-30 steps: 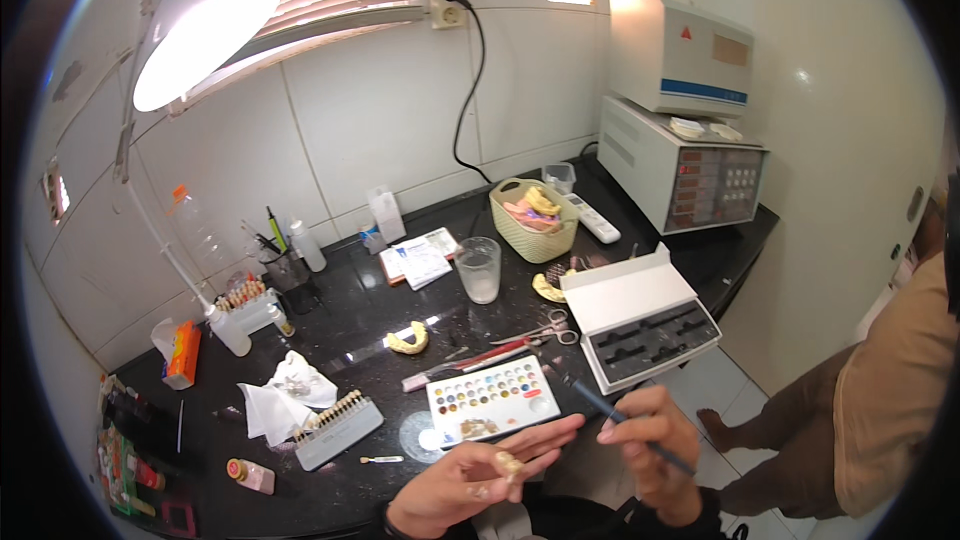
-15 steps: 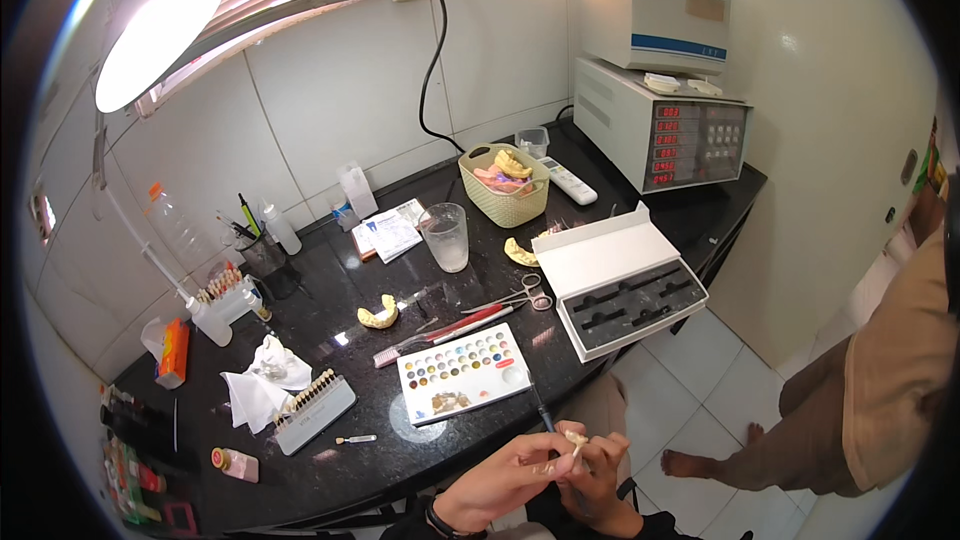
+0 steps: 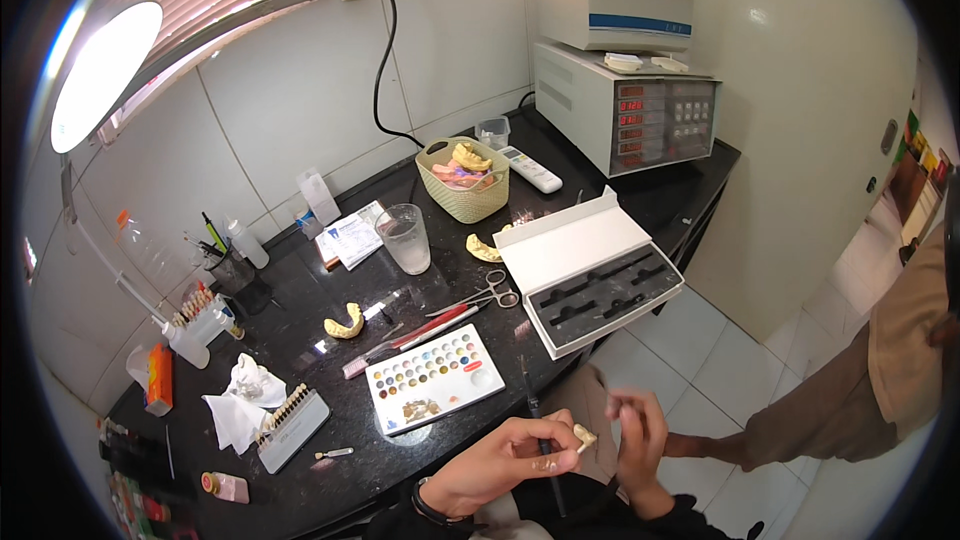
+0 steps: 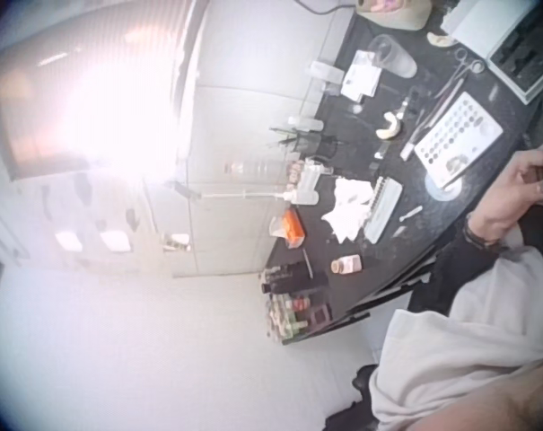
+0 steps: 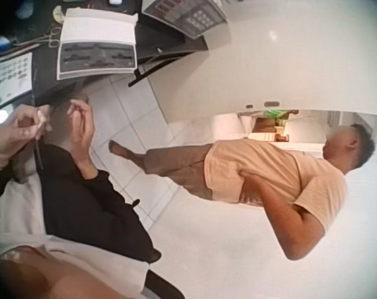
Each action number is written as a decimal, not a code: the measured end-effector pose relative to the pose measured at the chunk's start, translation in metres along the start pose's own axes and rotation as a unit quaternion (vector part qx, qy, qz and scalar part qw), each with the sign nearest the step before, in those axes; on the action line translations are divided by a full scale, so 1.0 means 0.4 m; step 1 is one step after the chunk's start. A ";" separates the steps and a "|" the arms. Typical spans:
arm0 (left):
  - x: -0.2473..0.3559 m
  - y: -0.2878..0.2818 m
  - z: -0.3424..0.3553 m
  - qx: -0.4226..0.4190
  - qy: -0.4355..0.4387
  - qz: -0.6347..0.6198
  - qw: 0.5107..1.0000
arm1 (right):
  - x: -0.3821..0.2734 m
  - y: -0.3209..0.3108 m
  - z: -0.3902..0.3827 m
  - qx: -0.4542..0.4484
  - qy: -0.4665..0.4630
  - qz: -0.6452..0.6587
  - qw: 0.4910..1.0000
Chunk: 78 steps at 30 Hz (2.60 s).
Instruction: The person applies stains to a dental bridge using a fine brush, repeatedly dipping the brush into a palette of colors and carefully painting the surfaces of the prosthetic teeth.
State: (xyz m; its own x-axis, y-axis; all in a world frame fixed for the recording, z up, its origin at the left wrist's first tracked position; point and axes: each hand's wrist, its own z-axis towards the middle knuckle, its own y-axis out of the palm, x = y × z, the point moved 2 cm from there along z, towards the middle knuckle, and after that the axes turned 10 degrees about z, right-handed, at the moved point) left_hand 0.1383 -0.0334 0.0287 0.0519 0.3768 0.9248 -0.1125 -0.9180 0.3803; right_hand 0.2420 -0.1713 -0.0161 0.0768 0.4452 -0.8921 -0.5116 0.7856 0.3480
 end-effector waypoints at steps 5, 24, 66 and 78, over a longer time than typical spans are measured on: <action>0.018 0.017 0.008 -0.019 -0.079 -0.028 0.996 | -0.037 0.075 0.101 -0.213 0.283 0.151 0.923; 0.057 0.003 0.025 -0.001 0.005 -0.066 0.998 | -0.056 0.043 0.294 -0.062 0.045 0.187 0.979; 0.138 -0.128 -0.220 0.346 0.188 -0.153 0.907 | -0.103 -0.087 0.546 -0.292 -0.097 -0.538 0.785; 0.135 -0.105 -0.253 0.312 0.191 -0.092 0.926 | -0.230 0.144 0.360 -0.173 -0.209 -0.411 0.870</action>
State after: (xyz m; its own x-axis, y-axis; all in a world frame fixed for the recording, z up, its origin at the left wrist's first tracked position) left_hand 0.0453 0.0381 0.0633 -0.3553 0.4403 0.8245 0.4654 -0.6816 0.5646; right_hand 0.3286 -0.1050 0.1277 0.8062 -0.0318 -0.5908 -0.3587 0.7678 -0.5309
